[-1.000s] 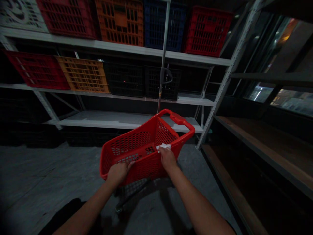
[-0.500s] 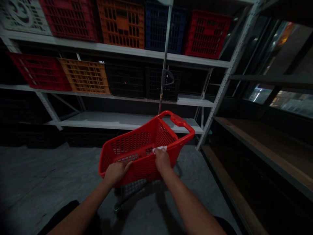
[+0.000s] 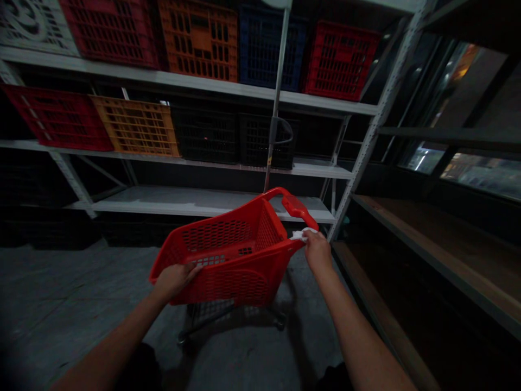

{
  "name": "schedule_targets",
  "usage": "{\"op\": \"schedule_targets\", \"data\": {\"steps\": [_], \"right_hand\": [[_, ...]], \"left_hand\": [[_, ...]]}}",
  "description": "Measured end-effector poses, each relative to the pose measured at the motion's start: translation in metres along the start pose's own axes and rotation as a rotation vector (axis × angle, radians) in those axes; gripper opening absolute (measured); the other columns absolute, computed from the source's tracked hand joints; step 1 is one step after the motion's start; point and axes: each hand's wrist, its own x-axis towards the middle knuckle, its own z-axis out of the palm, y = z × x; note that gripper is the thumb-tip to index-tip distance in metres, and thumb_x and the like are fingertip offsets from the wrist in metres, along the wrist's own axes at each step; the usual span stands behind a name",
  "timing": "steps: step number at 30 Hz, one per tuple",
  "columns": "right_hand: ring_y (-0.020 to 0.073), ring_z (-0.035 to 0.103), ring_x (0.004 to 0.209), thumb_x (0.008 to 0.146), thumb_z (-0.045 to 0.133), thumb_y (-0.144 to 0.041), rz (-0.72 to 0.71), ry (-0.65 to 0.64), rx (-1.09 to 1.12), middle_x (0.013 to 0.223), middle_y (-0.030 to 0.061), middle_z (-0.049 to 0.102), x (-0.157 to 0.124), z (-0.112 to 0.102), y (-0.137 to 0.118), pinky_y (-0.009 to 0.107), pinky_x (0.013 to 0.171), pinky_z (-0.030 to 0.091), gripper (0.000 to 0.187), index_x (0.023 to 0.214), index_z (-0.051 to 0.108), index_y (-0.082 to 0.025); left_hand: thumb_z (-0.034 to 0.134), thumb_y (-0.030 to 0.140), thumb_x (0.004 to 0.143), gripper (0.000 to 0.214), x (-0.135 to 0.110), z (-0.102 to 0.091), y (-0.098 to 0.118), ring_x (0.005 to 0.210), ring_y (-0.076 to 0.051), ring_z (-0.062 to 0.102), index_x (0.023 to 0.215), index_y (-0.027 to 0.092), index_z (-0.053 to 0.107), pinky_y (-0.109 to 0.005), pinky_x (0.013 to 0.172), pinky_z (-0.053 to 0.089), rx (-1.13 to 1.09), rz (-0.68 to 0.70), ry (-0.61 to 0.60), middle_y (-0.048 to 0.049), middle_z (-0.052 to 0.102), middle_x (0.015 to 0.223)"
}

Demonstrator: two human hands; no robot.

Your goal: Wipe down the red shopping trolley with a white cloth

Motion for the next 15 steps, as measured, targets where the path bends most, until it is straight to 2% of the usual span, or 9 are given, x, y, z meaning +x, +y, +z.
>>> {"op": "schedule_targets", "data": {"steps": [3,5,7,10,13,15], "right_hand": [[0.0168,0.054,0.072,0.071,0.042,-0.007,0.073,0.042,-0.05,0.08,0.0055,0.059,0.001,-0.009,0.004,0.027,0.067,0.042,0.03,0.09,0.062,-0.019],[0.0173,0.054,0.075,0.071,0.042,-0.006,0.042,0.052,-0.03,0.081,0.0061,0.059,-0.003,-0.006,-0.005,0.028,0.07,0.042,0.03,0.091,0.061,-0.019],[0.0182,0.053,0.08,0.07,0.042,-0.005,-0.018,0.034,0.023,0.082,0.0068,0.06,-0.008,0.003,-0.022,0.029,0.074,0.042,0.032,0.092,0.062,-0.018],[0.0192,0.053,0.087,0.072,0.042,-0.004,-0.112,-0.012,0.141,0.088,0.0081,0.062,-0.019,0.023,-0.052,0.031,0.08,0.042,0.035,0.098,0.061,-0.017],[0.0193,0.052,0.091,0.074,0.04,-0.003,-0.216,-0.045,0.24,0.096,0.0087,0.063,-0.029,0.045,-0.075,0.032,0.082,0.043,0.04,0.106,0.057,-0.018],[0.0191,0.052,0.094,0.075,0.039,-0.002,-0.305,-0.049,0.278,0.101,0.0084,0.062,-0.034,0.056,-0.08,0.033,0.083,0.043,0.04,0.108,0.057,-0.018]], "left_hand": [[0.014,0.057,0.081,0.063,-0.002,-0.001,-0.004,0.08,-0.025,0.061,0.086,0.017,0.062,-0.033,0.067,0.041,-0.005,-0.021,-0.005,-0.0118,0.066,0.079],[0.016,0.058,0.081,0.062,-0.004,-0.005,0.0,0.079,-0.024,0.061,0.082,0.017,0.062,-0.032,0.068,0.041,-0.006,-0.073,-0.001,-0.0116,0.066,0.077],[0.017,0.057,0.081,0.06,-0.003,-0.011,0.014,0.078,-0.022,0.06,0.079,0.016,0.062,-0.031,0.07,0.041,-0.034,-0.061,0.046,-0.011,0.066,0.077],[0.017,0.052,0.084,0.055,0.005,-0.021,0.057,0.082,-0.019,0.059,0.081,0.017,0.06,-0.028,0.075,0.039,-0.107,0.085,0.156,-0.009,0.065,0.084],[0.015,0.054,0.084,0.054,0.021,-0.025,0.113,0.087,-0.016,0.058,0.09,0.02,0.057,-0.024,0.076,0.039,-0.142,0.175,0.182,-0.0059,0.064,0.092],[0.012,0.055,0.084,0.057,0.032,-0.024,0.142,0.085,-0.015,0.059,0.093,0.02,0.057,-0.024,0.074,0.04,-0.157,0.204,0.174,-0.0056,0.064,0.091]]}}
